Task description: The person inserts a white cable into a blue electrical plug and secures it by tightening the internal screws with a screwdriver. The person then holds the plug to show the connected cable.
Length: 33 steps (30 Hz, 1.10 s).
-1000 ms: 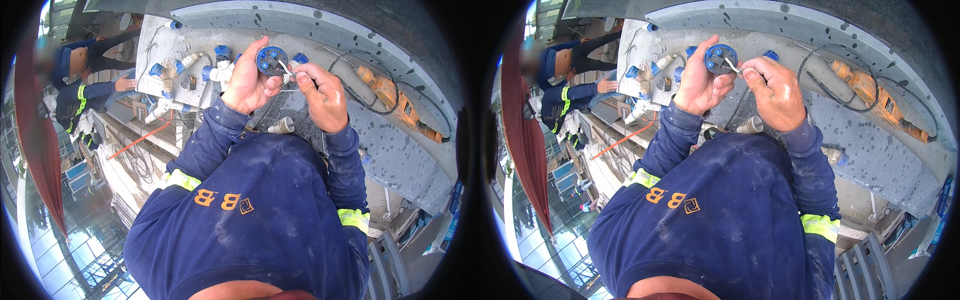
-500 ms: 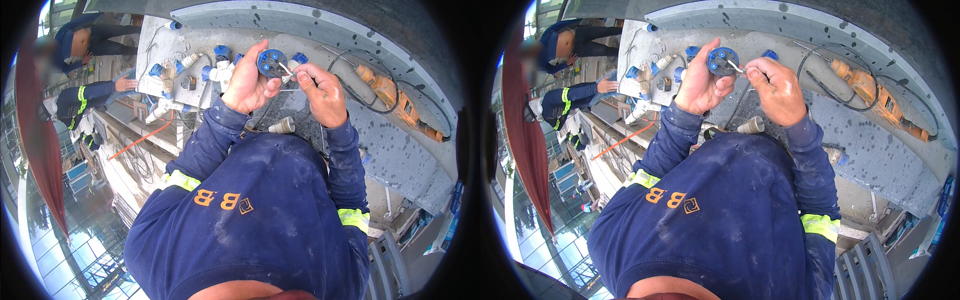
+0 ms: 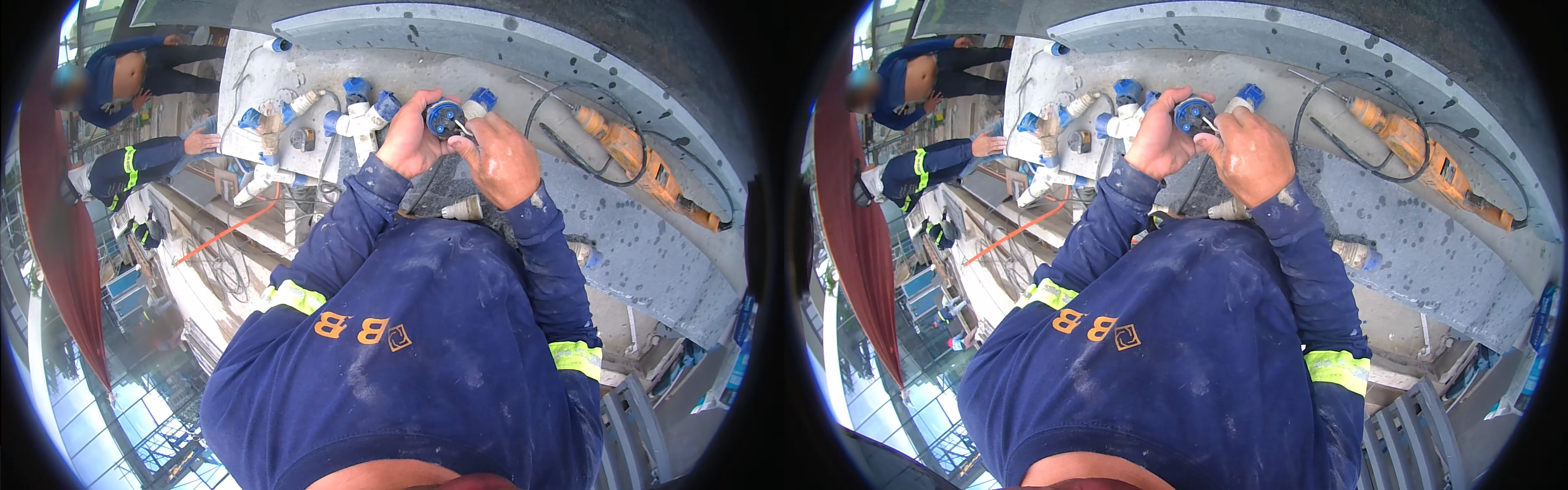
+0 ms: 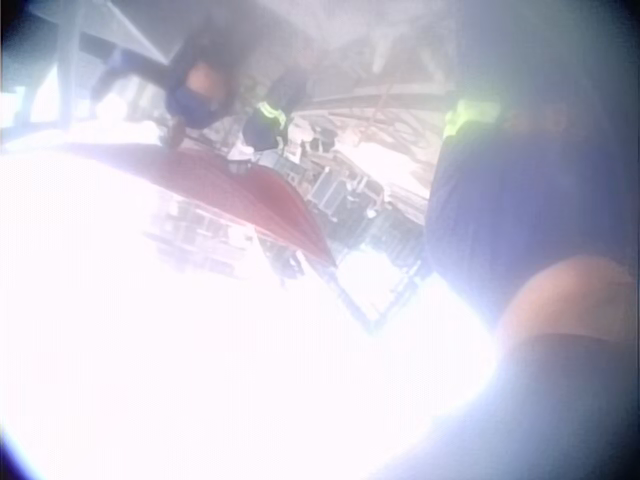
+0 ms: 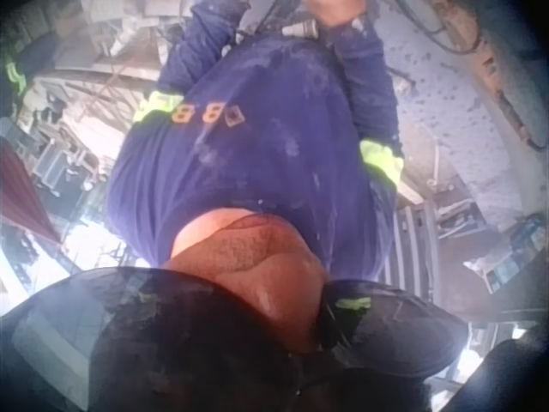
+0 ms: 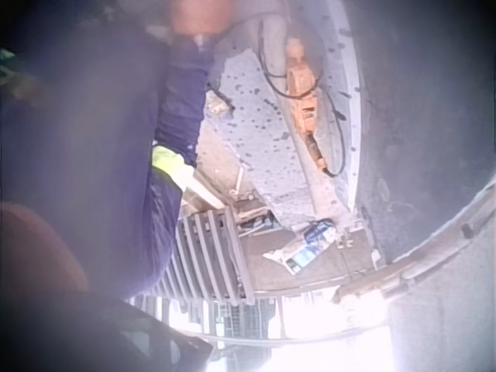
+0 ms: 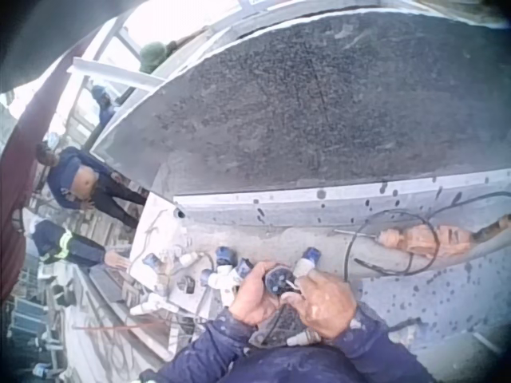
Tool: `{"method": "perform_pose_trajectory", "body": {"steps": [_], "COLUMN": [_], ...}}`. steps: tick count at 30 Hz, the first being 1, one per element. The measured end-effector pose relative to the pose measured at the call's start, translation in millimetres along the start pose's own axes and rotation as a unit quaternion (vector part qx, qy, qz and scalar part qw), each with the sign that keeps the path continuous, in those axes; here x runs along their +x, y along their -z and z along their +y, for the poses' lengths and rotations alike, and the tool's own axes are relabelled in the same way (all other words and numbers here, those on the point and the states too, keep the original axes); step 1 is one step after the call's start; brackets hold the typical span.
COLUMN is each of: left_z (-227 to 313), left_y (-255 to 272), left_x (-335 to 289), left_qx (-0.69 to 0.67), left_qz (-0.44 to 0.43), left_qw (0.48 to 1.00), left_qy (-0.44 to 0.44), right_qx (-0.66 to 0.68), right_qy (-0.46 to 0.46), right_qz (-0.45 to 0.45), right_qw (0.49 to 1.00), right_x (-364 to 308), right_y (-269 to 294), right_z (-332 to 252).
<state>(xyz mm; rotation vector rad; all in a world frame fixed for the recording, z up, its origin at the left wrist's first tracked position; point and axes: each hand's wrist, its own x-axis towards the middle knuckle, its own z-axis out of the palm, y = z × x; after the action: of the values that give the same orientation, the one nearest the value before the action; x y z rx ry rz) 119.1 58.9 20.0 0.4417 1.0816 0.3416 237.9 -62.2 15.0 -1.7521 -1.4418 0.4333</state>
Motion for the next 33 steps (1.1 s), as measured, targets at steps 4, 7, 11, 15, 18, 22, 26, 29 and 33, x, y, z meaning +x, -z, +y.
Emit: {"method": "perform_pose_trajectory", "body": {"steps": [4,7,11,15,18,22,26,29,33], "left_z": [0.8,-1.0,-2.4,-2.1,-2.5,-8.3,-10.1,-21.9,-29.3], "left_y": [18.1,21.1,15.6,19.3,18.9,23.5,41.1,26.3,30.8], "left_x": [10.5,13.0,10.6,12.6,14.9,21.3,27.6,23.0,23.9], "left_qx": [0.034,0.046,0.036,0.024,0.040,0.083,0.017,-0.058,-0.107], "left_qz": [-0.081,-0.090,-0.062,-0.083,-0.064,-0.015,-0.035,-0.006,-0.042], "left_qw": [0.996,0.994,0.996,0.994,0.996,0.996,0.999,0.998,0.993], "left_qy": [0.027,0.046,0.060,0.065,0.046,0.016,0.032,-0.022,-0.019], "right_qx": [0.026,0.058,0.057,0.054,0.023,0.030,0.065,0.041,0.006], "right_qy": [-0.008,-0.009,-0.018,-0.025,-0.037,-0.028,-0.022,-0.019,0.003], "right_qz": [0.017,0.017,0.017,0.016,-0.001,-0.007,-0.014,-0.041,-0.127], "right_qw": [0.999,0.998,0.998,0.998,0.999,0.999,0.998,0.998,0.992], "right_x": [1.0,1.7,3.9,3.8,2.4,0.3,-3.4,-5.7,-9.0], "right_y": [-4.4,-4.1,-2.0,-3.3,-6.5,-14.1,-17.4,-18.4,-21.4], "right_z": [2.0,3.8,3.0,5.7,12.8,23.8,23.7,21.4,20.4]}}
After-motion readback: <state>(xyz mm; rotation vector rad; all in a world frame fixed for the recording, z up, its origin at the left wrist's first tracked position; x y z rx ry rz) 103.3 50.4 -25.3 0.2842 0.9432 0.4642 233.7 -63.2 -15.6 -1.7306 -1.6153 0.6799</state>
